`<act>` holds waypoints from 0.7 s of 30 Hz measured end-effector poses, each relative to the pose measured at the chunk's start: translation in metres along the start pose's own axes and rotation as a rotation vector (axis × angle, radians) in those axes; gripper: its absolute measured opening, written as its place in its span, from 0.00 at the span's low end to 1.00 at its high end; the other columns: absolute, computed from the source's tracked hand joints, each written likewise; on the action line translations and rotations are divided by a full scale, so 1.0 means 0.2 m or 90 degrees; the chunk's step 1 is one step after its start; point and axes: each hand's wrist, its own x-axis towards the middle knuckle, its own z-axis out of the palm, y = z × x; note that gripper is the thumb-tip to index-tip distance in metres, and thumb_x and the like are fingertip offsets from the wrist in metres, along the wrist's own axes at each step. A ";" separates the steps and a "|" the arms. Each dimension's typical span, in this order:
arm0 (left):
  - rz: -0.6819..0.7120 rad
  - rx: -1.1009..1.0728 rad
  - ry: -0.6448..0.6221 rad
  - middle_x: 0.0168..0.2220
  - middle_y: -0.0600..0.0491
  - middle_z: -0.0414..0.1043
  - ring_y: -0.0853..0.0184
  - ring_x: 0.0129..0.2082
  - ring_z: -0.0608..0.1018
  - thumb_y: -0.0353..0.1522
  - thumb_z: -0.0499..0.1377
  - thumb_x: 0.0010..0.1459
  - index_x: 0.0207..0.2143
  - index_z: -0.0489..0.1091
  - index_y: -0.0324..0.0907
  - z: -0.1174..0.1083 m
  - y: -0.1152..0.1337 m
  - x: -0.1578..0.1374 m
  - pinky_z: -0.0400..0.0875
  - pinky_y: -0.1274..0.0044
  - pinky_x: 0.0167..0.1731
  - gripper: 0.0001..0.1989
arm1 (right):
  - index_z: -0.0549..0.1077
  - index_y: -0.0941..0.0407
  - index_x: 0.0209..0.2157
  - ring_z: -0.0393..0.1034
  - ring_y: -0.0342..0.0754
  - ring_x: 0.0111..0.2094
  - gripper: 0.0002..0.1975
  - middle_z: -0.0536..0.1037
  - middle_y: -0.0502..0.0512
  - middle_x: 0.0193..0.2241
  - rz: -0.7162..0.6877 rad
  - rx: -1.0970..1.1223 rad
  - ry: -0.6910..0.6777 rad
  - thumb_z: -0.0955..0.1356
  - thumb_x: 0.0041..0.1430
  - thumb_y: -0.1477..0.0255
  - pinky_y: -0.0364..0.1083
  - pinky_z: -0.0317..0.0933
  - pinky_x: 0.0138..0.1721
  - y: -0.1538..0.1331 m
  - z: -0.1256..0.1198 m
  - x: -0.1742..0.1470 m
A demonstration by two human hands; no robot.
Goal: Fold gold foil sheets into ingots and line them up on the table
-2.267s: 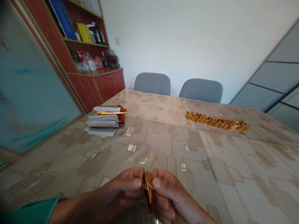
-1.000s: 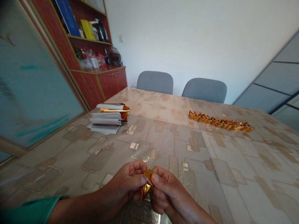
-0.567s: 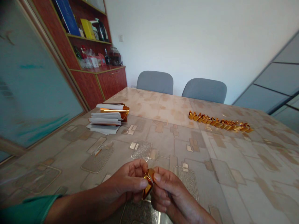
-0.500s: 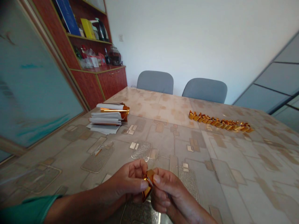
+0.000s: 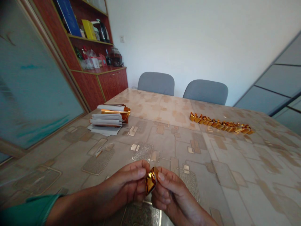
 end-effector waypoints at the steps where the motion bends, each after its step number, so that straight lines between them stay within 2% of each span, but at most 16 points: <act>1: 0.000 -0.034 0.002 0.29 0.54 0.68 0.73 0.26 0.70 0.35 0.67 0.54 0.37 0.69 0.39 -0.01 -0.01 0.00 0.64 0.80 0.29 0.13 | 0.67 0.57 0.24 0.42 0.38 0.20 0.17 0.56 0.41 0.17 -0.012 0.015 0.004 0.74 0.60 0.66 0.39 0.48 0.23 0.00 0.01 0.00; 3: 0.005 -0.094 0.000 0.31 0.55 0.69 0.74 0.27 0.71 0.31 0.67 0.54 0.40 0.70 0.39 -0.02 -0.02 0.01 0.65 0.81 0.29 0.13 | 0.69 0.57 0.26 0.41 0.39 0.20 0.14 0.57 0.41 0.17 -0.036 0.043 0.009 0.75 0.59 0.68 0.39 0.49 0.24 0.00 0.01 0.00; 6: 0.028 -0.114 -0.034 0.41 0.53 0.71 0.76 0.28 0.72 0.24 0.68 0.49 0.46 0.70 0.41 -0.01 -0.03 0.01 0.65 0.82 0.29 0.21 | 0.70 0.56 0.27 0.41 0.39 0.21 0.13 0.57 0.41 0.17 -0.067 0.064 0.013 0.74 0.60 0.68 0.39 0.50 0.25 0.00 0.01 0.01; 9: 0.060 -0.082 -0.078 0.50 0.49 0.71 0.70 0.37 0.77 0.24 0.69 0.49 0.49 0.69 0.42 0.01 -0.05 0.01 0.66 0.81 0.30 0.24 | 0.69 0.56 0.27 0.41 0.40 0.21 0.14 0.56 0.41 0.17 -0.080 0.056 0.022 0.75 0.59 0.66 0.39 0.50 0.26 0.01 0.00 0.00; 11: 0.081 -0.070 -0.080 0.48 0.48 0.72 0.66 0.40 0.78 0.26 0.70 0.50 0.49 0.68 0.43 0.02 -0.07 0.02 0.66 0.81 0.30 0.24 | 0.70 0.55 0.28 0.42 0.39 0.21 0.15 0.57 0.41 0.17 -0.074 0.024 0.029 0.76 0.56 0.63 0.39 0.50 0.26 0.03 -0.01 0.01; 14: 0.113 -0.073 -0.052 0.43 0.52 0.74 0.69 0.37 0.78 0.26 0.72 0.47 0.49 0.67 0.44 0.00 -0.08 0.03 0.66 0.82 0.30 0.27 | 0.74 0.56 0.32 0.44 0.38 0.20 0.18 0.59 0.40 0.16 -0.057 -0.049 0.036 0.78 0.50 0.59 0.39 0.48 0.24 0.06 -0.02 0.00; 18: 0.103 -0.079 -0.060 0.39 0.54 0.72 0.69 0.36 0.76 0.30 0.73 0.49 0.51 0.66 0.44 -0.02 -0.09 0.01 0.65 0.79 0.33 0.29 | 0.77 0.57 0.32 0.59 0.38 0.22 0.19 0.71 0.46 0.21 -0.063 -0.119 0.083 0.81 0.42 0.62 0.38 0.51 0.26 0.09 -0.02 -0.01; 21: 0.079 -0.078 -0.072 0.35 0.55 0.70 0.71 0.32 0.73 0.34 0.74 0.48 0.52 0.65 0.45 -0.01 -0.07 -0.01 0.61 0.80 0.31 0.31 | 0.78 0.56 0.32 0.69 0.43 0.30 0.18 0.78 0.51 0.29 -0.043 -0.130 0.054 0.82 0.41 0.63 0.40 0.57 0.32 0.08 0.00 -0.02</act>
